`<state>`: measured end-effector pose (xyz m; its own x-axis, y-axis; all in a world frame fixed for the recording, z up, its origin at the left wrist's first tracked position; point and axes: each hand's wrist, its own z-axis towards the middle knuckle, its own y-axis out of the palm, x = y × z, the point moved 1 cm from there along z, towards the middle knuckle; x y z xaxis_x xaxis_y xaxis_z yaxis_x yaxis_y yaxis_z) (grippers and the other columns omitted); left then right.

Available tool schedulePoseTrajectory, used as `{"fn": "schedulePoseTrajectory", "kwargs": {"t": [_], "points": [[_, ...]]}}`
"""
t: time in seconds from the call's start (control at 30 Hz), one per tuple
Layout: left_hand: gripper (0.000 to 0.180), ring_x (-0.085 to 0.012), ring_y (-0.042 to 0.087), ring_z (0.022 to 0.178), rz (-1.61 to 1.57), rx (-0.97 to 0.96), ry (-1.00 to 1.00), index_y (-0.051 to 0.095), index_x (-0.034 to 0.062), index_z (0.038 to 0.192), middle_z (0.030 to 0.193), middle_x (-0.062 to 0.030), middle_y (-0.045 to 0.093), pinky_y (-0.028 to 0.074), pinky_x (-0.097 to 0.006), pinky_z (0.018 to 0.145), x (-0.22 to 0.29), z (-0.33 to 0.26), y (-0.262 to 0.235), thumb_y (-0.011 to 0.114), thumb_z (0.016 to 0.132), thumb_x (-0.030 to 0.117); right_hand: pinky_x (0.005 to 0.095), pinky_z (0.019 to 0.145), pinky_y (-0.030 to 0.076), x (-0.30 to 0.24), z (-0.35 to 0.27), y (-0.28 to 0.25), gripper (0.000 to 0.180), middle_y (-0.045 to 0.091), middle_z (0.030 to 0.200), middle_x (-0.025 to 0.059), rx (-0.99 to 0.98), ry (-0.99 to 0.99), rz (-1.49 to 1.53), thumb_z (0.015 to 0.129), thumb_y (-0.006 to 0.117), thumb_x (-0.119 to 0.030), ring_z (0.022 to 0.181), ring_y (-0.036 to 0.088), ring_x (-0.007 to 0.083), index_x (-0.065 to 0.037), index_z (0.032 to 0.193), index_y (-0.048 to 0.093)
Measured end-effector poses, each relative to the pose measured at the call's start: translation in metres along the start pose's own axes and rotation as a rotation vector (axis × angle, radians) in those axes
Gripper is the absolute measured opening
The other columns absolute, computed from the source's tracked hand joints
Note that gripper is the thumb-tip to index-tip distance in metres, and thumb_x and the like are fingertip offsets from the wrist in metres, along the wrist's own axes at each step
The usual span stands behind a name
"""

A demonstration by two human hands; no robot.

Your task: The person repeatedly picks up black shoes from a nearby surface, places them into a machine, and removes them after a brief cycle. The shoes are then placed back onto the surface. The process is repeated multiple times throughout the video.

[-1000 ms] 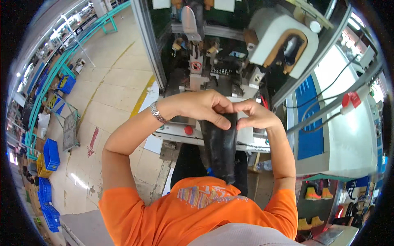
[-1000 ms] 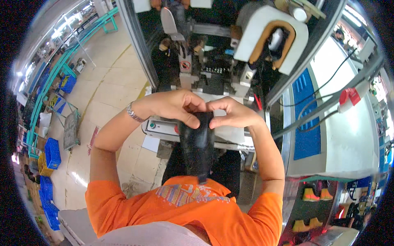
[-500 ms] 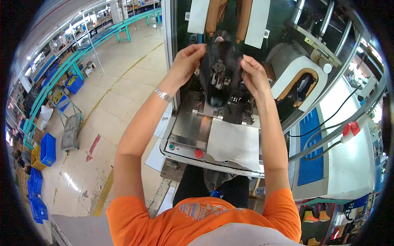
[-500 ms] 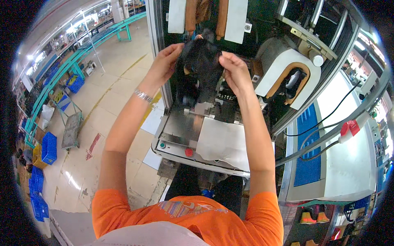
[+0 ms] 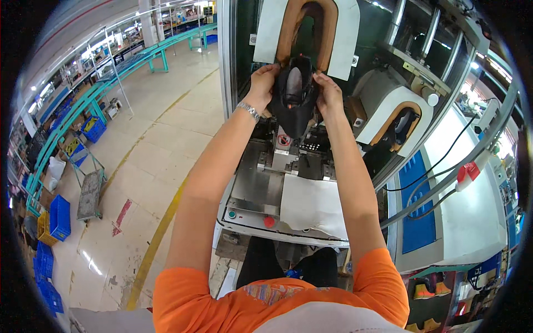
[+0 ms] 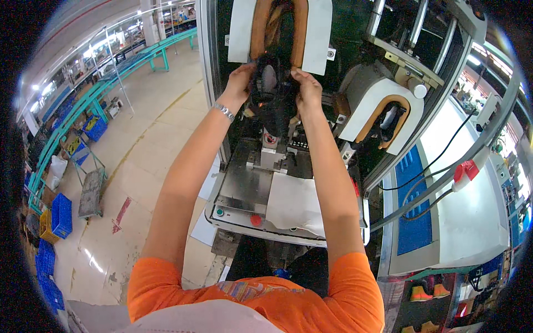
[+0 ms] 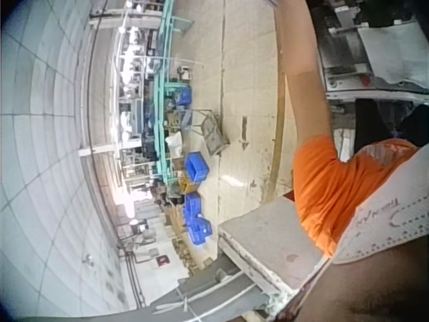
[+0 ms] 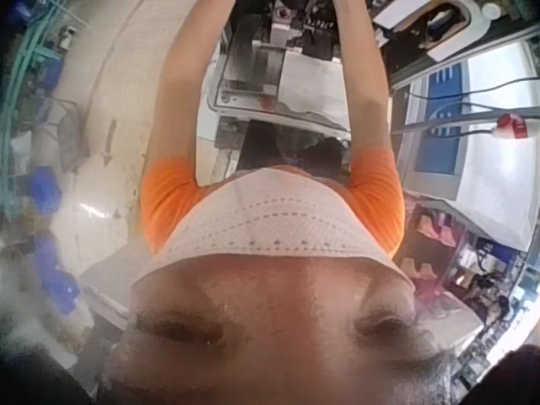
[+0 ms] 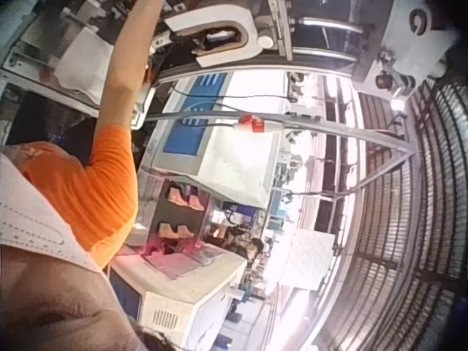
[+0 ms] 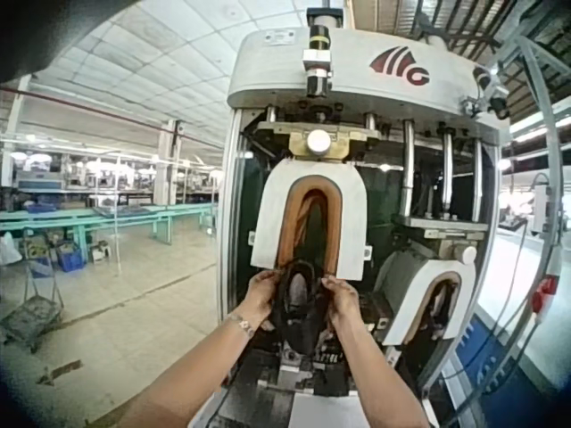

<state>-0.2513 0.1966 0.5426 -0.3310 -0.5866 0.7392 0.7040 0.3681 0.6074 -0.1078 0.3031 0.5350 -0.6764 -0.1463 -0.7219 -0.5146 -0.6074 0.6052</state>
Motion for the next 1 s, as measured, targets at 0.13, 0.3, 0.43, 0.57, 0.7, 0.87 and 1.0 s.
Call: {"fn": "schedulePoseTrajectory", "kwargs": {"t": [0.13,0.3,0.43,0.57,0.7,0.87,1.0], "points": [[0.016,-0.016,0.059,0.077,-0.054,0.058,-0.023,0.062,-0.0034,0.092,0.087,-0.0095,0.063,0.047,-0.025,0.069,-0.014,0.023,-0.002,0.051,0.081,-0.005,0.0268,0.082,0.043,0.007,0.02,-0.009,0.015,0.063,0.091,0.0085,0.065,0.003,-0.057,0.08,0.055,0.004,0.087,0.058,0.0162,0.002,0.094,0.061],[0.017,-0.0171,0.06,0.083,-0.039,-0.073,0.023,0.062,-0.0052,0.096,0.095,-0.0119,0.064,0.048,-0.027,0.073,-0.013,0.04,-0.029,0.054,0.081,-0.004,0.0258,0.079,0.044,0.023,0.008,0.001,0.016,0.063,0.092,0.0074,0.054,0.029,-0.078,0.082,0.058,-0.001,0.083,0.058,0.0155,0.002,0.096,0.063],[0.018,-0.0179,0.061,0.083,0.394,0.21,0.337,0.061,-0.0046,0.098,0.094,-0.0116,0.064,0.048,-0.027,0.074,-0.02,-0.005,-0.016,0.055,0.081,-0.002,0.0241,0.077,0.044,0.042,-0.029,-0.036,0.015,0.062,0.09,0.0041,0.248,-0.227,-0.34,0.08,0.064,-0.005,0.081,0.056,0.0124,0.0,0.094,0.061],[0.022,-0.0255,0.052,0.098,0.959,0.106,1.236,0.056,0.004,0.101,0.106,-0.012,0.056,0.039,-0.037,0.087,0.004,-0.132,0.006,0.054,0.08,-0.001,0.0277,0.085,0.038,0.088,-0.114,-0.068,0.03,0.056,0.094,-0.0002,0.344,-0.2,-0.27,0.079,0.07,-0.015,0.088,0.051,0.0103,-0.008,0.103,0.053],[0.032,-0.0231,0.049,0.101,1.339,-0.094,1.239,0.057,0.0097,0.109,0.11,-0.0053,0.056,0.035,-0.038,0.087,0.016,-0.162,0.023,0.057,0.078,0.006,0.038,0.101,0.033,0.124,-0.116,-0.079,0.026,0.06,0.105,-0.0021,-0.219,0.32,0.547,0.087,0.059,-0.031,0.101,0.053,0.0172,-0.016,0.107,0.053],[0.041,-0.0199,0.045,0.102,1.553,-0.071,1.14,0.057,0.0135,0.112,0.113,-0.0016,0.053,0.028,-0.039,0.086,0.021,-0.161,0.025,0.057,0.072,0.009,0.0393,0.098,0.038,0.155,-0.113,-0.056,0.024,0.06,0.11,0.001,-0.115,0.376,0.524,0.091,0.05,-0.033,0.108,0.053,0.0181,-0.014,0.106,0.054],[0.044,-0.0243,0.044,0.106,1.711,-0.106,0.984,0.053,0.0164,0.118,0.122,-0.0035,0.048,0.03,-0.041,0.087,0.01,-0.166,0.016,0.056,0.076,0.008,0.0334,0.086,0.046,0.16,-0.084,-0.069,0.024,0.061,0.1,-0.0006,0.04,0.311,0.394,0.092,0.048,-0.034,0.093,0.058,0.0156,-0.012,0.102,0.054]]}}
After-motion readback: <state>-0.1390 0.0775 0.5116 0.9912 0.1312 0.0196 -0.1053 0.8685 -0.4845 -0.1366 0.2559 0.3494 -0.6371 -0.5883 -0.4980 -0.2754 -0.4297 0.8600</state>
